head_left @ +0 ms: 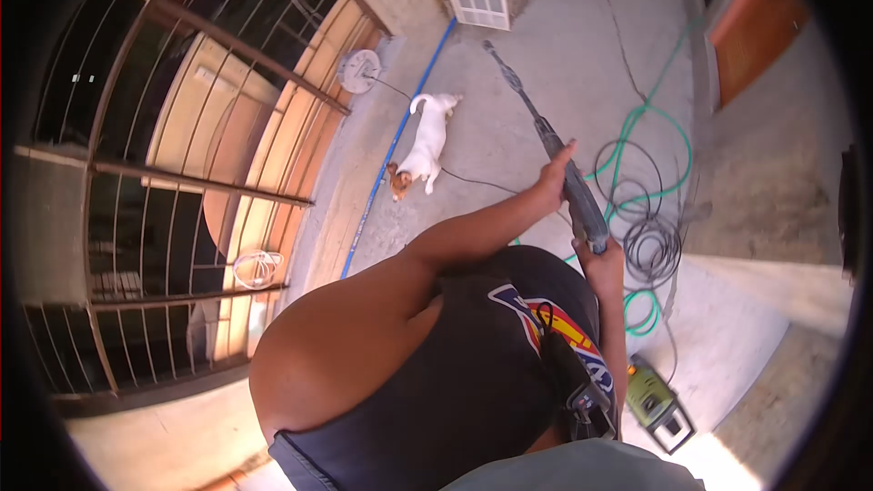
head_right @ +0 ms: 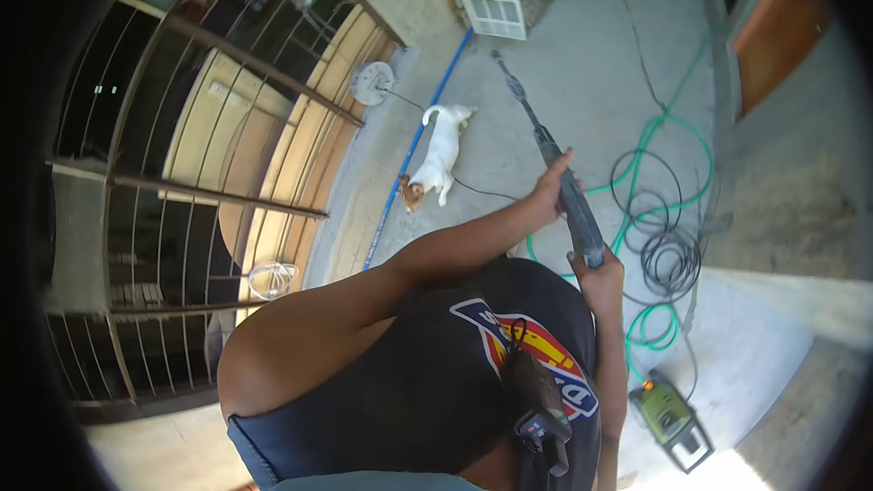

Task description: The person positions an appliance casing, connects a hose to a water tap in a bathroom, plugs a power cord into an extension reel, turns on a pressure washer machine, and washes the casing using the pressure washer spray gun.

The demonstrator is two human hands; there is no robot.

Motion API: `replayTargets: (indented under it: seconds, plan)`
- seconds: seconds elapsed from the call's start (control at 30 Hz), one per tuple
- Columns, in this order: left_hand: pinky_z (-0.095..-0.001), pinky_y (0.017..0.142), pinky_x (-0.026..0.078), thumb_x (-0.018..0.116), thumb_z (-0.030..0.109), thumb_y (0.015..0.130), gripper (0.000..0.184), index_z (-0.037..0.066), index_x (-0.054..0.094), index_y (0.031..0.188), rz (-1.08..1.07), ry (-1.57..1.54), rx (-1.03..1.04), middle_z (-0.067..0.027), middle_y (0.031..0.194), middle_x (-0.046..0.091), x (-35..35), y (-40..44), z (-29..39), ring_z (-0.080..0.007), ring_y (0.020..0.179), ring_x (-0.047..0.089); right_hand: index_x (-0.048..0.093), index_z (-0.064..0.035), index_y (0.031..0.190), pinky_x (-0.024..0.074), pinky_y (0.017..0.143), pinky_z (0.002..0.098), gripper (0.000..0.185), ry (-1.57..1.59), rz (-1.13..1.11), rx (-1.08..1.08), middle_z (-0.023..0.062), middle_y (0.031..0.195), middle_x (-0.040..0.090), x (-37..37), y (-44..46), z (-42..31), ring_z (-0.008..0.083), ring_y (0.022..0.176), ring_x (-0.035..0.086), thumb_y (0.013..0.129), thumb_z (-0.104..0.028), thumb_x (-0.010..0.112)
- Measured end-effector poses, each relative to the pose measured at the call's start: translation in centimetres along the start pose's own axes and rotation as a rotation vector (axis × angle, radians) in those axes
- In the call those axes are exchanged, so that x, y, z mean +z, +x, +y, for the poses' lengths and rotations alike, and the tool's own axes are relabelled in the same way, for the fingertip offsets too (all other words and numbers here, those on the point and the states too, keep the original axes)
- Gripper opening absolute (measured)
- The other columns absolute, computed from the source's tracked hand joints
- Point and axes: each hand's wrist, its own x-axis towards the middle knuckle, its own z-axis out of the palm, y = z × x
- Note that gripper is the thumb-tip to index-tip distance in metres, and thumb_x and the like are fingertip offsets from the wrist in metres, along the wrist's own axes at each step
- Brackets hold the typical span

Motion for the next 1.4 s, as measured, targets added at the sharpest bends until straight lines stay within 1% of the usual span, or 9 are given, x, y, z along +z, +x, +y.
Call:
replayTargets:
  seconds: [0.13,0.3,0.37,0.57,0.6,0.67,0.7,0.77,1.4]
  plan:
    - [-0.0346,0.061,0.049,0.070,0.046,0.071,0.050,0.009,0.052,0.100,-0.092,0.183,0.042,-0.0055,0.074,0.055,0.3,0.2,1.2,-0.0164,0.063,0.057,0.059,0.0038,0.086,0.0428,0.055,0.0298,0.025,0.019,0.035,-0.035,0.0056,0.065,0.059,1.5,1.4,-0.5,0.0119,0.057,0.050,0.073,-0.016,0.066]
    - [-0.0341,0.064,0.047,0.069,0.041,0.071,0.040,0.009,0.057,0.092,-0.120,0.206,0.044,-0.0054,0.078,0.056,-0.9,2.2,2.4,-0.0159,0.071,0.057,0.059,0.0052,0.085,0.0443,0.062,0.0316,0.024,-0.051,-0.013,-0.006,0.0104,0.068,0.061,2.9,3.5,-2.3,0.0143,0.062,0.054,0.073,-0.015,0.067]
    - [-0.0352,0.065,0.047,0.068,0.040,0.071,0.039,0.009,0.057,0.093,-0.111,0.182,0.034,-0.0052,0.077,0.056,-1.5,1.6,3.9,-0.0159,0.072,0.057,0.057,0.0029,0.080,0.0393,0.051,0.0290,0.021,0.044,0.011,-0.083,0.0034,0.063,0.055,4.4,4.7,-1.9,0.0108,0.055,0.047,0.072,-0.015,0.065]
    - [-0.0339,0.054,0.044,0.069,0.036,0.068,0.035,0.007,0.060,0.085,-0.039,0.095,0.108,-0.0038,0.070,0.055,-2.6,1.1,7.7,-0.0165,0.061,0.055,0.056,0.0011,0.075,0.0374,0.050,0.0273,0.016,0.000,-0.031,-0.080,0.0022,0.061,0.054,6.7,6.7,-3.8,0.0093,0.053,0.045,0.072,-0.012,0.064]
    - [-0.0334,0.054,0.043,0.068,0.036,0.068,0.034,0.008,0.060,0.084,-0.045,0.099,0.116,-0.0034,0.070,0.055,-2.8,1.3,8.1,-0.0162,0.061,0.055,0.056,0.0011,0.075,0.0374,0.050,0.0273,0.016,-0.002,-0.037,-0.080,0.0022,0.061,0.054,6.9,7.2,-3.6,0.0093,0.053,0.045,0.072,-0.012,0.064]
    - [-0.0331,0.053,0.042,0.068,0.036,0.069,0.033,0.008,0.060,0.084,-0.039,0.092,0.124,-0.0028,0.069,0.055,-3.0,1.3,8.8,-0.0159,0.061,0.054,0.060,0.0058,0.087,0.0456,0.065,0.0324,0.027,-0.088,-0.049,-0.042,0.0134,0.073,0.063,7.3,7.9,-3.4,0.0187,0.065,0.058,0.073,-0.016,0.068]
    - [-0.0327,0.052,0.042,0.068,0.036,0.069,0.033,0.009,0.059,0.084,-0.035,0.089,0.129,-0.0021,0.068,0.054,-3.2,1.4,9.1,-0.0155,0.060,0.054,0.060,0.0058,0.087,0.0456,0.065,0.0324,0.027,-0.089,-0.053,-0.034,0.0134,0.073,0.063,7.6,8.1,-3.5,0.0187,0.065,0.058,0.073,-0.016,0.068]
    - [-0.0328,0.053,0.042,0.068,0.036,0.069,0.033,0.009,0.059,0.084,-0.020,0.086,0.103,-0.0019,0.068,0.054,-3.8,2.3,9.4,-0.0153,0.061,0.053,0.056,0.0011,0.074,0.0374,0.050,0.0275,0.015,-0.056,-0.026,-0.109,0.0018,0.060,0.053,8.3,8.3,-4.3,0.0094,0.053,0.045,0.072,-0.011,0.064]
    - [-0.0342,0.060,0.045,0.068,0.039,0.071,0.041,0.009,0.054,0.095,-0.003,0.147,-0.035,-0.0035,0.076,0.055,-9.0,5.4,11.0,-0.0145,0.067,0.054,0.059,0.0062,0.083,0.0437,0.059,0.0301,0.023,0.054,-0.055,0.057,0.0074,0.067,0.059,13.8,9.3,-6.3,0.0130,0.061,0.052,0.072,-0.012,0.067]
